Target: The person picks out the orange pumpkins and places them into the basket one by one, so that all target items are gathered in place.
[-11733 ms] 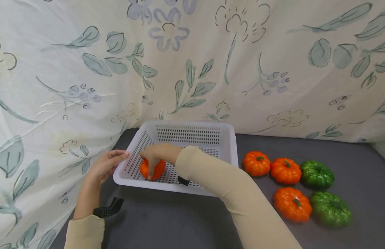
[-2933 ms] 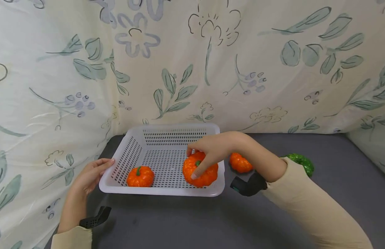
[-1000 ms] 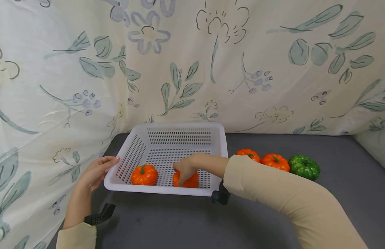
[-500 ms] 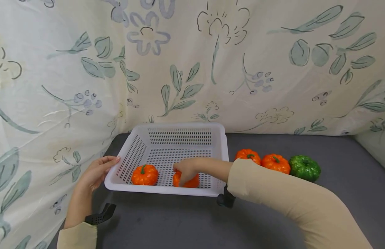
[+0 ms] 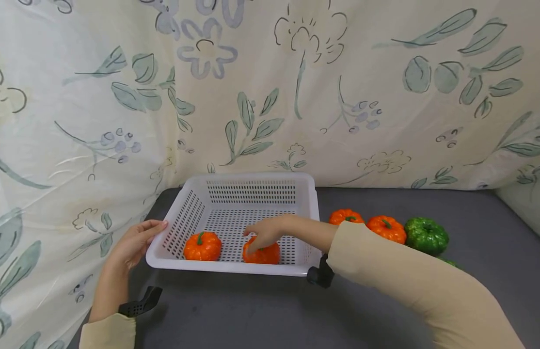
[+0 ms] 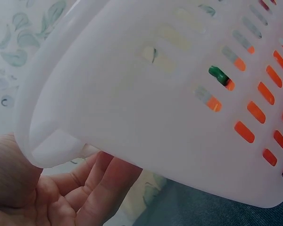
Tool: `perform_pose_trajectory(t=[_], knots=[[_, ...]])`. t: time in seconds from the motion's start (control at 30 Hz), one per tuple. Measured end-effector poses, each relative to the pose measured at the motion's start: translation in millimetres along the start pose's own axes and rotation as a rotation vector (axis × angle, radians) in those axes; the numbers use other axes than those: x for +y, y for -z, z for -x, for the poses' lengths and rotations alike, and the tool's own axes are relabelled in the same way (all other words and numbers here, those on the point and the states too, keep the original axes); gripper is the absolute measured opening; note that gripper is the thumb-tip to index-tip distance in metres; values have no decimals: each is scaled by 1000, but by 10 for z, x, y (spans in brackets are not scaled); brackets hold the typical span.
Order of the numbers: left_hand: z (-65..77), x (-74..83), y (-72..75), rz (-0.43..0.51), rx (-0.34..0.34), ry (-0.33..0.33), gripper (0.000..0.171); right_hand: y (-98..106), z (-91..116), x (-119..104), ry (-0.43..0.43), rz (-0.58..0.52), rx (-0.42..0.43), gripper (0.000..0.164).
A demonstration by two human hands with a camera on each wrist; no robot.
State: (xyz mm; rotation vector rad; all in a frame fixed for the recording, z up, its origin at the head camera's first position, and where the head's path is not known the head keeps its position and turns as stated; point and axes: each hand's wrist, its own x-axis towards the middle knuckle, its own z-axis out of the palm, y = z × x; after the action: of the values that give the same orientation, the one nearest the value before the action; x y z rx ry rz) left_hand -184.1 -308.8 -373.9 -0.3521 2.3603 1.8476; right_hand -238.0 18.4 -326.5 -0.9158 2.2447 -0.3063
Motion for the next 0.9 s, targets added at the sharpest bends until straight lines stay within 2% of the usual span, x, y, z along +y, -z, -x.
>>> perform_pose_trajectory(t=[0.2, 0.33, 0.6, 0.73, 0.9], knots=[[5, -2, 0, -6, -3, 0, 56, 109, 185, 30, 100, 25, 51, 46], [5, -4, 1, -11, -3, -5, 56, 161, 321, 23, 157, 14, 54, 39], [1, -1, -6, -10, -1, -5, 55, 219, 624, -1, 167, 21, 58, 36], [1, 2, -7, -12, -6, -14, 56, 201, 776, 58, 176, 6, 110, 34], [3, -2, 3, -18, -9, -12, 56, 102, 920, 201, 187, -20, 220, 33]])
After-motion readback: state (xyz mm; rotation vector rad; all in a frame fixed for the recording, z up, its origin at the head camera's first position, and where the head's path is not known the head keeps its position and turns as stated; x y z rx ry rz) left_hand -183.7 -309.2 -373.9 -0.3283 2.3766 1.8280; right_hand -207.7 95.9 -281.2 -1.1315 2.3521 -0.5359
